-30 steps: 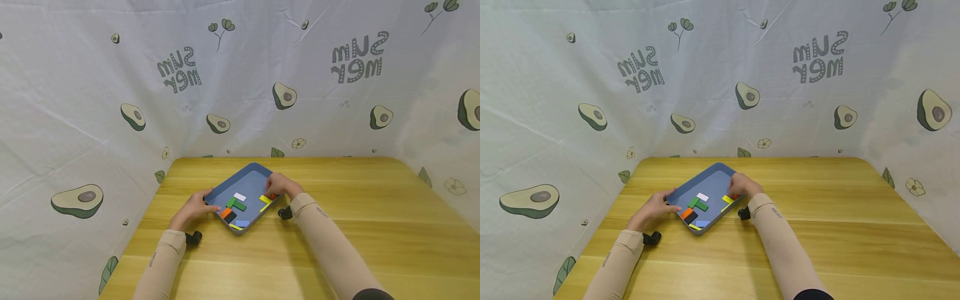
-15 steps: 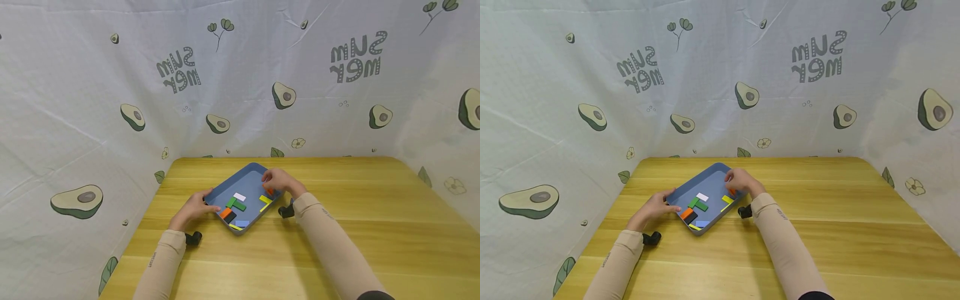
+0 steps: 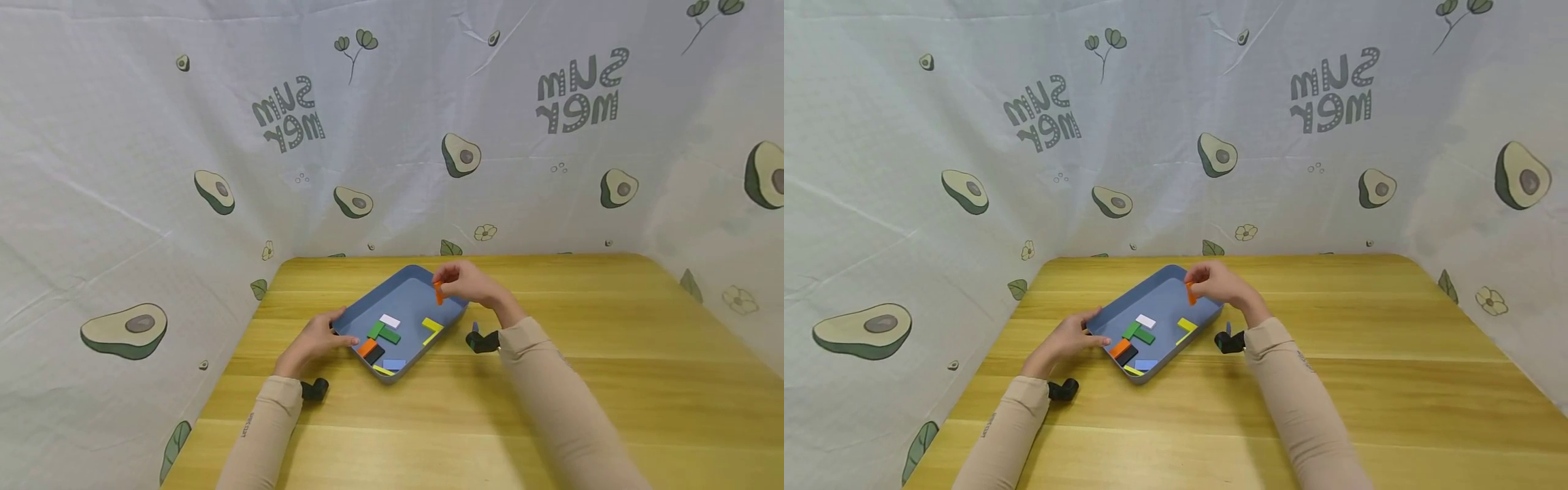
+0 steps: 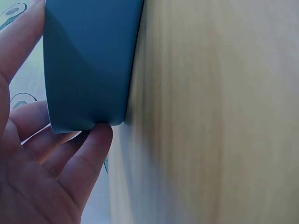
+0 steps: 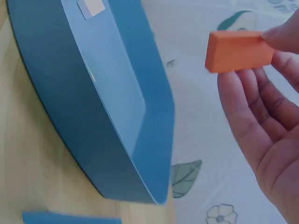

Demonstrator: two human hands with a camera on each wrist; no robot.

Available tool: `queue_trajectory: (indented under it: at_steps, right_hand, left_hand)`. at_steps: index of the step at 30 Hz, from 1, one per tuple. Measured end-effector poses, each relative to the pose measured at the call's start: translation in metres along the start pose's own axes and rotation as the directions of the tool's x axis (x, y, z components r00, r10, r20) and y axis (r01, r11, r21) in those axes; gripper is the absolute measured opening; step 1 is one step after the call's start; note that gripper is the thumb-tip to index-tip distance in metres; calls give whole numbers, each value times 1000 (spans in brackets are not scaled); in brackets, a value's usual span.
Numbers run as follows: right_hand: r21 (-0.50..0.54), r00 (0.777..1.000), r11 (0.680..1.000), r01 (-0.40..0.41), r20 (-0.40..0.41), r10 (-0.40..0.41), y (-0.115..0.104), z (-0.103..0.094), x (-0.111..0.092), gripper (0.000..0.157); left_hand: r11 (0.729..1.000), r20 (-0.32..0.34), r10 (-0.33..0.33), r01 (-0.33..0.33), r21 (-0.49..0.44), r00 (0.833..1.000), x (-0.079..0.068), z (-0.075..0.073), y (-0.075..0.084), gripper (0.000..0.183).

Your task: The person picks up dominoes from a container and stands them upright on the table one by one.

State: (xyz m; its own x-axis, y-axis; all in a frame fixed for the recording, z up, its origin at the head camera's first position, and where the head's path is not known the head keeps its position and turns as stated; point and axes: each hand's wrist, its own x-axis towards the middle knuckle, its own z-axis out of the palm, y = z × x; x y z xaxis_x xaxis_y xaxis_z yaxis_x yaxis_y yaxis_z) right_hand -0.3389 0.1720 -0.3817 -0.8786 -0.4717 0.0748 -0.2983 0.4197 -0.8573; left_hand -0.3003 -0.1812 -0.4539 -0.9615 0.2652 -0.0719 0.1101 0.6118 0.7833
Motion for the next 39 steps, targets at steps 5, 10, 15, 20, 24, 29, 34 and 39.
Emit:
queue_trajectory:
  at_steps: [5,10,15,20,24,29,34,39]
  right_hand:
    - [69,997,995,73,-9,-72,3,-13,-18,15]
    - [71,996,993,90,-19,-89,8,-28,-37,15]
    - [24,999,999,37,-33,-37,16,-41,-54,19]
    - [12,1000,1000,-5,-29,6,30,-47,-68,25]
    - [21,999,999,-39,-18,39,42,-47,-74,23]
    - [42,998,998,-57,18,56,58,-41,-78,26]
    - [75,997,995,-68,36,65,71,-34,-78,29]
    - [73,997,995,-69,34,67,82,-27,-77,25]
  left_hand:
    - [1000,-2,1,-1,3,1000,0,0,1,89]
    - [1000,0,-2,2,8,1000,1,0,1,90]
    - [1000,2,-5,5,0,1000,2,-1,1,91]
    - [1000,8,-18,18,-6,1000,2,-1,0,91]
    - [999,12,-31,31,-14,999,2,-1,1,91]
    - [999,12,-29,30,-17,999,3,-1,1,91]
    - [999,13,-26,26,-20,1000,4,-1,0,91]
    - [1000,6,-27,27,-16,1000,5,0,-2,89]
